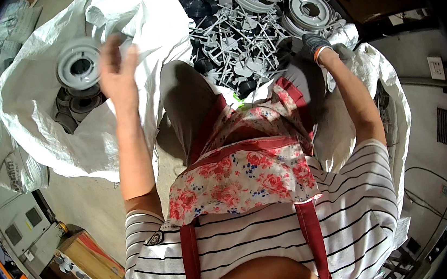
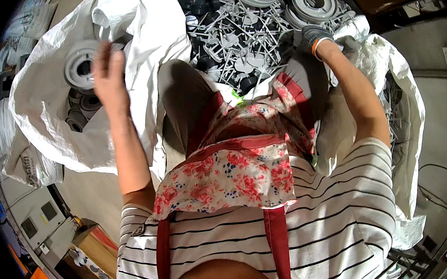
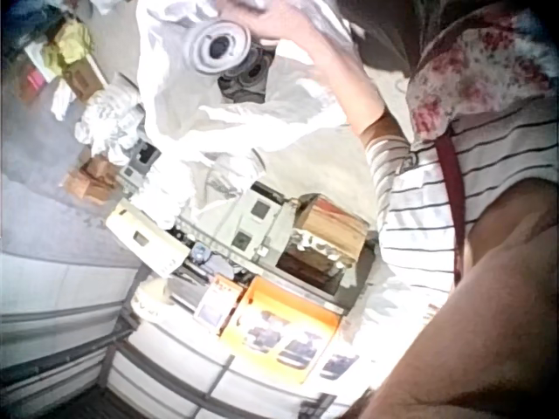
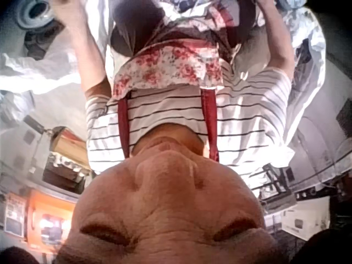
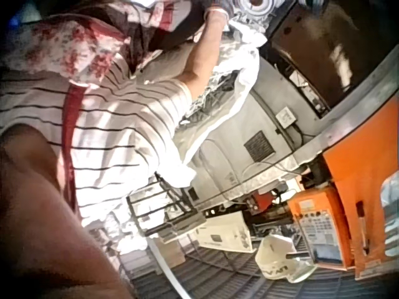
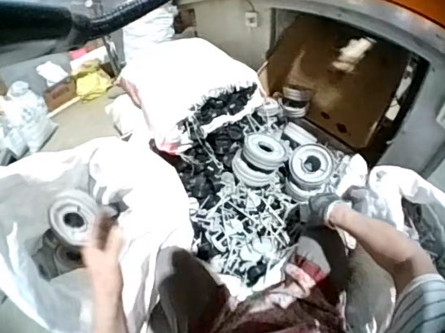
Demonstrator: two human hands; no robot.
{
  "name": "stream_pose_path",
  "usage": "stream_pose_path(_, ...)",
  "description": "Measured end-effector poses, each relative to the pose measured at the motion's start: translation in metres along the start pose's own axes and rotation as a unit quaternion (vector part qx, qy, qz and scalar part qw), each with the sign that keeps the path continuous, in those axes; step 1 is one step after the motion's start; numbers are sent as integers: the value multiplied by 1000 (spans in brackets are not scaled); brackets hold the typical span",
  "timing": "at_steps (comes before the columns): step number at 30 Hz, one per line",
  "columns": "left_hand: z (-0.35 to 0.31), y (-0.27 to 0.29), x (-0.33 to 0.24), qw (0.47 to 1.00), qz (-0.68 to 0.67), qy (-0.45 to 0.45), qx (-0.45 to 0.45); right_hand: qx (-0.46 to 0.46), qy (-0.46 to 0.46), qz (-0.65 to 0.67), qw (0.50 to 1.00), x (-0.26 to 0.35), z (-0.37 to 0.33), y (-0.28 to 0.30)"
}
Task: The person sorts white circular plastic parts from a large white sack into a pile on a table. They repeatedly pick up individual parts, inspect them, and place them into the growing pile.
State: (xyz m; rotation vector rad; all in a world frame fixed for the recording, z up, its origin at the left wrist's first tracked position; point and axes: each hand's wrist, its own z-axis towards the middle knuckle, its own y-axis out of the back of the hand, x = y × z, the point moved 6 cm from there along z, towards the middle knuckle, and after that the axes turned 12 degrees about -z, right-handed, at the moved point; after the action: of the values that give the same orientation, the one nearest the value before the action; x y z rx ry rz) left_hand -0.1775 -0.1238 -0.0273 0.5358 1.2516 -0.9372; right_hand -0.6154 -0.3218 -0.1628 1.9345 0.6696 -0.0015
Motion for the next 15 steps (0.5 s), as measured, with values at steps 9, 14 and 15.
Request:
stream_pose_path(9, -95, -90, 116, 813, -424, 375, 135, 110, 183, 875, 435, 129, -82, 129)
stream_pose_path(14, -87, -58, 91, 843, -380, 364, 108, -5, 177, 540, 823, 171, -21, 16)
stream_pose_path(15, -82, -55, 86, 868, -357, 329, 106, -4, 275, 476, 836, 192, -27, -8)
